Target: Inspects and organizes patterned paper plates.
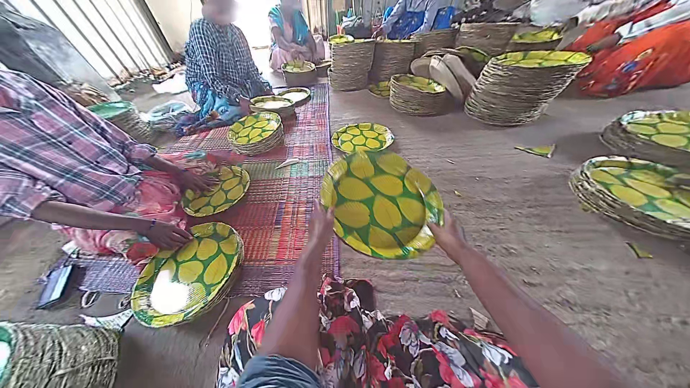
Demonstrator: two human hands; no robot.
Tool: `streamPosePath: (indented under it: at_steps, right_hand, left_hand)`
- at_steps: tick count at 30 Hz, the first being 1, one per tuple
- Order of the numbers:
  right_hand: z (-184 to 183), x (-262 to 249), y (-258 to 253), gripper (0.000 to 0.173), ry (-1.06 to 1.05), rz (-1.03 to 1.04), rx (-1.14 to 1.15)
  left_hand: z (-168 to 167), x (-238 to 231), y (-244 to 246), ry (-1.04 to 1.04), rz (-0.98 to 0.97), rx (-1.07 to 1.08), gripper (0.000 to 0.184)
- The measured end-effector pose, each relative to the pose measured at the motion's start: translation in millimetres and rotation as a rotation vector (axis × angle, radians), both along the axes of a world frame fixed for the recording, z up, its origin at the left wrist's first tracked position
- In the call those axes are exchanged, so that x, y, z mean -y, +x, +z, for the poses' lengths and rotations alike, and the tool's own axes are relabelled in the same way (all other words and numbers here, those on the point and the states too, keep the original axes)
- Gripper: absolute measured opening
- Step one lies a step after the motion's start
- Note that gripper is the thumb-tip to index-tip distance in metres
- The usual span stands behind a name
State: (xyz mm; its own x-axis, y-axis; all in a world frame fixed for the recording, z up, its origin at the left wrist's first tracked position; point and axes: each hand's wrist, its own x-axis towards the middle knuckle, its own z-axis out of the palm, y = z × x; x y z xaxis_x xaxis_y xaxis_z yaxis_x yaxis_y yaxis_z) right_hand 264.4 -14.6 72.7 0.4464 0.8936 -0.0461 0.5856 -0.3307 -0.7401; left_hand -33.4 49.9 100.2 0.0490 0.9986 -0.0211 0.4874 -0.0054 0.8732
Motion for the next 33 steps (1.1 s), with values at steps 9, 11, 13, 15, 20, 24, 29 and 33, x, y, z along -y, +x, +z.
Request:
streamPosePath:
  at_steps: [9, 11, 13, 15, 20, 24, 29, 33]
  right_hand:
    - [-44.0, -50.0, -183.8, 0.064, -0.241, 0.204, -0.079]
    - [-83.4, -42.6, -193.8, 0.06, -0.361, 0.177, -0.083]
    - [-94.6, -39.8, -198.0, 0.059, -0.397, 0.134, -0.027]
    - [-97.5, -38.9, -192.2, 0.062, -0.399, 0.131, -0.087]
    - [-74.1, -33.9, -125.1, 0.055, -0.473, 0.253, -0.173]
    - [-19.2, 2.3, -41.0, 0.046, -0.562, 0.407, 0.203]
    - [26.6, 75.9, 35.0, 0.039, -0.285, 0.263, 0.46]
    - [-5.2, 89.7, 76.4, 0.069, -0.249, 0.082, 0.49]
  left_hand:
    - [-26.3, 2.3, -185.7, -0.374, 0.098, -0.625, 0.066]
    - [-67.5, 24.0, -204.7, -0.649, 0.006, -0.624, 0.059]
    - [-73.8, 28.3, -207.3, -0.83, -0.103, -0.691, 0.058]
    - [-69.0, 16.4, -204.2, -0.769, -0.114, -0.781, 0.058]
    - [-9.6, 6.7, -159.6, -0.533, -0.083, -0.901, 0.059]
    - [21.0, 18.6, -134.9, -0.431, -0.216, -0.901, 0.056]
    - [68.9, 57.6, -62.8, -0.139, -0.43, -0.788, 0.047]
    - [75.4, 96.2, 21.7, 0.022, -0.682, -0.566, 0.045]
